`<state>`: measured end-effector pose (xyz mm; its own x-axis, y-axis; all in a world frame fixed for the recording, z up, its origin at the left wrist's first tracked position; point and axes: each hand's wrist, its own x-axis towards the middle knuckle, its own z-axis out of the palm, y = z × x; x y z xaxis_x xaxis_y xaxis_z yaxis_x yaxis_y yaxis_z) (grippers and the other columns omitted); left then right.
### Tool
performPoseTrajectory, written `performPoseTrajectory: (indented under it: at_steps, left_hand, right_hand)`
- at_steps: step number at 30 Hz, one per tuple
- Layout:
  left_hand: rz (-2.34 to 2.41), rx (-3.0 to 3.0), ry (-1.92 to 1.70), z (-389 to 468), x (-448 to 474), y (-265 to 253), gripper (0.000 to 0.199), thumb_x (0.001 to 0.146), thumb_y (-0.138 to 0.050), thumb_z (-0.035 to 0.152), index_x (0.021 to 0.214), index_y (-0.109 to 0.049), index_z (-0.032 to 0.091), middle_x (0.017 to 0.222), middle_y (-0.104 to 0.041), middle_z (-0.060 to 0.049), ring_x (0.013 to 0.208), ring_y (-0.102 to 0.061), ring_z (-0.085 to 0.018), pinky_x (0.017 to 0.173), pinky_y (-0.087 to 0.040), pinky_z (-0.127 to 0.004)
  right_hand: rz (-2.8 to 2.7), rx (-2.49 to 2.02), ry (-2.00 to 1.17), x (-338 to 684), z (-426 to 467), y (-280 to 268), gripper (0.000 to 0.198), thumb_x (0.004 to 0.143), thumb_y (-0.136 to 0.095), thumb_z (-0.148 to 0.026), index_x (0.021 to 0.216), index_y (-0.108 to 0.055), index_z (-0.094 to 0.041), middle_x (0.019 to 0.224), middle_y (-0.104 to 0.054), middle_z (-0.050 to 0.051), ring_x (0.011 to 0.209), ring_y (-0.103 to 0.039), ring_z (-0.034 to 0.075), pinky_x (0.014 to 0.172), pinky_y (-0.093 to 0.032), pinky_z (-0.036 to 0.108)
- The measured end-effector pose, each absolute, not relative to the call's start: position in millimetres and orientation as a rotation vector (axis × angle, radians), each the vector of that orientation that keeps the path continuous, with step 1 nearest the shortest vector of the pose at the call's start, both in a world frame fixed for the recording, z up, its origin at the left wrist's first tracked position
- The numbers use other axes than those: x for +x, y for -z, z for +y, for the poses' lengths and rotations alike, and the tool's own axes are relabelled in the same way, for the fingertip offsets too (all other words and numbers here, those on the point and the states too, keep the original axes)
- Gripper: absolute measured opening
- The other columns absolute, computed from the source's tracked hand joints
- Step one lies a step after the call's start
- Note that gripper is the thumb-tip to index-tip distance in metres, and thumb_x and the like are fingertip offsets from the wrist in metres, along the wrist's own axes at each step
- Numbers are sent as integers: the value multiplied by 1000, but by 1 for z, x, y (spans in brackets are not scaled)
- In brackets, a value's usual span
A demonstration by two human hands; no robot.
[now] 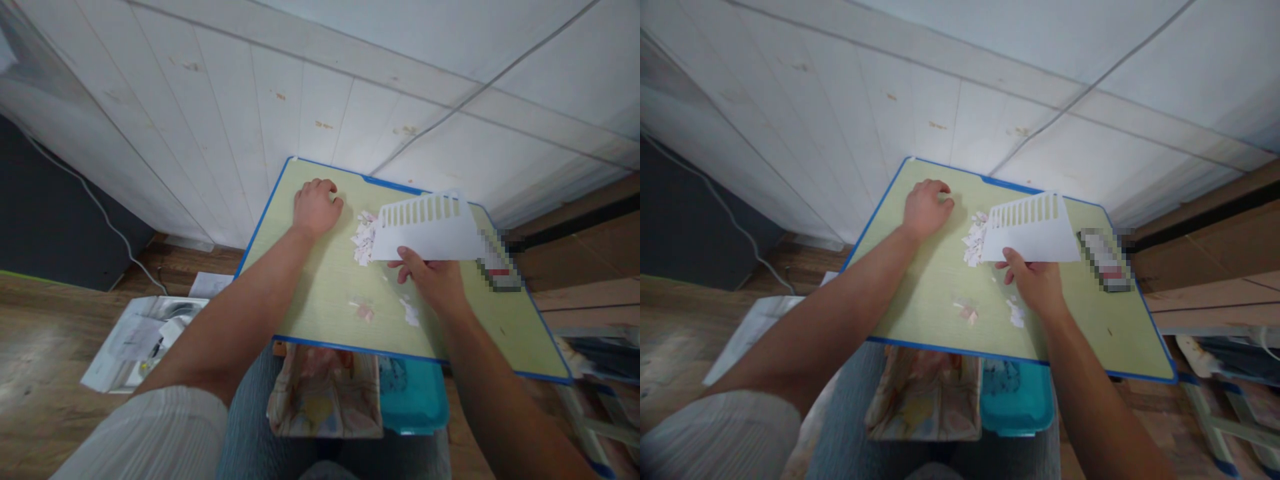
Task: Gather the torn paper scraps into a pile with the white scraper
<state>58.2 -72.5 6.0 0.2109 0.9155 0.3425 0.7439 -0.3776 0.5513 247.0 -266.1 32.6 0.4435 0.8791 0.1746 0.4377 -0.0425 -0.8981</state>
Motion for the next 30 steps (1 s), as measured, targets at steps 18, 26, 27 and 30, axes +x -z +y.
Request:
performPoseTrajectory:
  at_steps: [18, 26, 27, 30]
  left_hand:
    - [1577, 2221, -940, -71, 58, -4, 20, 98, -67, 21, 115, -76, 27, 132, -78, -11, 132, -66, -34, 116, -52, -50]
    - [1560, 2223, -941, -73, 58, -6, 20, 98, -67, 20, 115, -76, 27, 132, -78, -11, 133, -66, -34, 117, -52, -51]
    - [1559, 2220, -943, -73, 58, -6, 20, 98, -67, 20, 114, -76, 27, 132, -77, -11, 133, -66, -34, 117, -52, -51]
    - [1560, 2210, -942, -73, 59, -6, 20, 98, -67, 21, 114, -76, 27, 133, -77, -12, 133, -66, -34, 117, -51, -51]
  right_hand:
    - [-1196, -1694, -565, 229, -276, -27, 33, 91, -74, -50, 75, -75, -21, 68, -78, 7, 46, -62, 17, 49, -53, 30]
    - [-1212, -1846, -551, 256, -309, -36, 35, 88, -76, -43, 60, -67, -24, 56, -70, 6, 47, -63, 19, 48, -52, 30]
    - [-1222, -1856, -540, 261, -315, -37, 34, 88, -76, -42, 60, -68, -24, 57, -71, 5, 47, -62, 19, 48, -52, 31]
    - [-1236, -1872, -533, 273, -329, -40, 28, 86, -78, -40, 64, -68, -26, 56, -69, 2, 47, -61, 19, 47, -52, 31]
